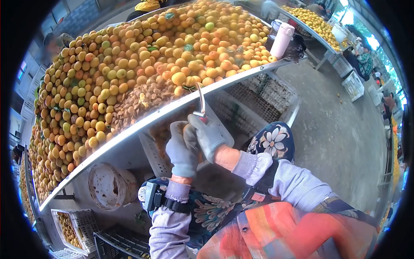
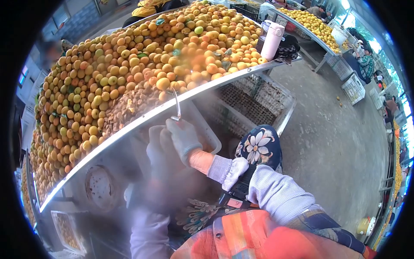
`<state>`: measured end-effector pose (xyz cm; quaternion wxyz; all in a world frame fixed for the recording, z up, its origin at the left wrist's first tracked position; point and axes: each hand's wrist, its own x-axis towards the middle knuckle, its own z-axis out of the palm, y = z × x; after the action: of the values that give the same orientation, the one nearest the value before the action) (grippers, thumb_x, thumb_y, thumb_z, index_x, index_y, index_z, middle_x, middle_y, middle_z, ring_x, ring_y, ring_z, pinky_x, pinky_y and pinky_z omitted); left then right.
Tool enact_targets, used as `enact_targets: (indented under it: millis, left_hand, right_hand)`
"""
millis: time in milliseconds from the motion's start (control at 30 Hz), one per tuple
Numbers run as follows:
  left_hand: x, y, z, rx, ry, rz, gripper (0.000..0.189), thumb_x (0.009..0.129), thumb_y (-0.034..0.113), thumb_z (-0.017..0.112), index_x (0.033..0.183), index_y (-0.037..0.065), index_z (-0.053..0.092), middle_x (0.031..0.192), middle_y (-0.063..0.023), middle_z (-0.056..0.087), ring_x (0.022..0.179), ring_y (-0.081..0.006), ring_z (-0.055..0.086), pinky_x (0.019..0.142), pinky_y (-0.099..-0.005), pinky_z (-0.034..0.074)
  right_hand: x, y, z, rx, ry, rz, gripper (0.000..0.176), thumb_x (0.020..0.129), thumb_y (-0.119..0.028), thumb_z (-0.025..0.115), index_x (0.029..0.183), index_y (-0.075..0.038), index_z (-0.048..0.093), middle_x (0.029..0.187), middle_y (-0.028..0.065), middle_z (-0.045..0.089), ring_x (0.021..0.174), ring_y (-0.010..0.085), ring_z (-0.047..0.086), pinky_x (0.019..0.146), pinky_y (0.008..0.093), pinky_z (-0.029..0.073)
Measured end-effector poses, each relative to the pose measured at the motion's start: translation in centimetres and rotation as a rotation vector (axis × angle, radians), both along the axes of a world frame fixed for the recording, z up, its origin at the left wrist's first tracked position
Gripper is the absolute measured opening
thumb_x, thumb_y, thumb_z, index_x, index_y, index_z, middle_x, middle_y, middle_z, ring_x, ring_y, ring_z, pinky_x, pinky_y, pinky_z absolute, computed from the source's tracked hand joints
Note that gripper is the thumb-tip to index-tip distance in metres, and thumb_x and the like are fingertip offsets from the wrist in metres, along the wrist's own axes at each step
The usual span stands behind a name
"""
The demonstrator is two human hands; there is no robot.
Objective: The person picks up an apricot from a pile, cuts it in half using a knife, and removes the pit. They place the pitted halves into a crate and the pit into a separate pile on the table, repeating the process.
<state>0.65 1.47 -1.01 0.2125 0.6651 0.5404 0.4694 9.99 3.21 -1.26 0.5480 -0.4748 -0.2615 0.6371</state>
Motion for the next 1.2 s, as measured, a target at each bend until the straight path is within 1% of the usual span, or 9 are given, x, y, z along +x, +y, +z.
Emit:
enact_targets:
  millis: [133, 167, 333, 400, 533, 767, 1000, 1067, 1200]
  left_hand:
    - [-0.4, 1.7, -3.5, -0.102, -0.303, -0.016, 0.031, 0.101, 0.032, 0.044, 0.096, 0.004, 0.055, 0.08, -0.0141, 0.059, 0.072, -0.026, 0.058, 0.069, -0.0338, 0.047]
    - [-0.3, 2.7, -5.7, -0.299, -0.858, -0.1, 0.035, 0.103, 0.03, 0.041, 0.091, 0.001, 0.054, 0.084, -0.0095, 0.057, 0.075, -0.018, 0.05, 0.073, -0.0305, 0.044]
    - [-1.1, 3.4, -5.1, -0.385, -0.993, -0.125, 0.046, 0.103, 0.044, 0.036, 0.093, 0.004, 0.056, 0.087, -0.0045, 0.06, 0.072, -0.0131, 0.052, 0.064, -0.0278, 0.045]
    - [-1.3, 3.1, -4.8, -0.742, -1.251, -0.09, 0.05, 0.101, 0.05, 0.036, 0.101, 0.006, 0.058, 0.089, -0.0044, 0.061, 0.066, -0.0098, 0.057, 0.051, -0.0222, 0.045]
    - [-0.6, 3.0, -5.3, -0.686, -1.222, -0.017, 0.045, 0.098, 0.048, 0.045, 0.109, 0.007, 0.058, 0.091, -0.0039, 0.062, 0.063, -0.0085, 0.06, 0.041, -0.0187, 0.041]
    - [-1.0, 2.3, -3.0, -0.539, -0.845, 0.012, 0.04, 0.099, 0.038, 0.048, 0.109, 0.001, 0.06, 0.105, -0.0089, 0.062, 0.095, -0.0152, 0.058, 0.085, -0.0285, 0.046]
    - [-2.1, 3.7, -7.7, -0.295, -0.578, -0.1, 0.062, 0.092, 0.032, 0.06, 0.142, 0.001, 0.038, 0.128, -0.0178, 0.053, 0.114, -0.0237, 0.053, 0.096, -0.0313, 0.043]
    - [-3.0, 5.3, -12.9, -0.227, -0.207, -0.139, 0.076, 0.087, 0.03, 0.067, 0.147, 0.004, 0.028, 0.136, -0.0213, 0.046, 0.122, -0.0258, 0.05, 0.101, -0.0319, 0.04]
    - [-1.1, 2.2, -3.3, -0.481, -0.523, -0.057, 0.077, 0.083, 0.028, 0.071, 0.145, 0.005, 0.033, 0.137, -0.0219, 0.044, 0.126, -0.026, 0.047, 0.105, -0.0334, 0.038]
  right_hand:
    - [-1.5, -0.1, 1.3, 0.123, -0.284, -0.106, 0.024, 0.091, -0.026, 0.055, 0.087, -0.003, 0.06, 0.076, 0.0026, 0.059, 0.073, 0.0091, 0.052, 0.068, 0.0289, 0.044]
    - [-1.6, 0.0, 1.3, 0.307, -0.587, -0.11, 0.025, 0.091, -0.027, 0.055, 0.085, -0.003, 0.06, 0.07, 0.006, 0.057, 0.067, 0.0118, 0.052, 0.066, 0.0306, 0.045]
    - [-1.0, -0.1, 2.0, 0.38, -0.511, 0.039, 0.02, 0.092, -0.024, 0.061, 0.095, -0.005, 0.06, 0.084, -0.001, 0.059, 0.076, 0.0037, 0.051, 0.069, 0.0233, 0.046]
    - [-0.3, 0.2, 1.4, 0.101, -0.095, 0.035, 0.022, 0.091, -0.027, 0.063, 0.095, -0.005, 0.06, 0.087, 0.0001, 0.06, 0.079, 0.0068, 0.057, 0.07, 0.0243, 0.048]
    - [1.1, -0.2, 0.6, -0.003, 0.14, 0.046, 0.027, 0.089, -0.03, 0.062, 0.099, -0.005, 0.06, 0.093, 0.0038, 0.061, 0.085, 0.0113, 0.057, 0.077, 0.0281, 0.047]
    - [2.3, -0.1, -1.9, -0.124, 0.241, 0.149, 0.029, 0.09, -0.035, 0.057, 0.106, -0.01, 0.059, 0.101, 0.0048, 0.059, 0.092, 0.015, 0.057, 0.077, 0.0319, 0.049]
    - [3.8, 0.2, -1.8, -0.082, 0.074, 0.213, 0.033, 0.09, -0.038, 0.054, 0.111, -0.013, 0.06, 0.106, 0.0076, 0.058, 0.091, 0.0172, 0.057, 0.072, 0.0324, 0.05]
    - [3.7, 0.8, -3.3, -0.003, 0.078, 0.188, 0.032, 0.09, -0.037, 0.053, 0.111, -0.013, 0.06, 0.106, 0.0065, 0.059, 0.09, 0.0164, 0.057, 0.071, 0.0322, 0.05]
    - [3.5, 1.2, -3.2, 0.066, 0.113, 0.219, 0.028, 0.092, -0.033, 0.051, 0.111, -0.014, 0.061, 0.108, 0.0028, 0.059, 0.089, 0.0135, 0.057, 0.069, 0.0306, 0.049]
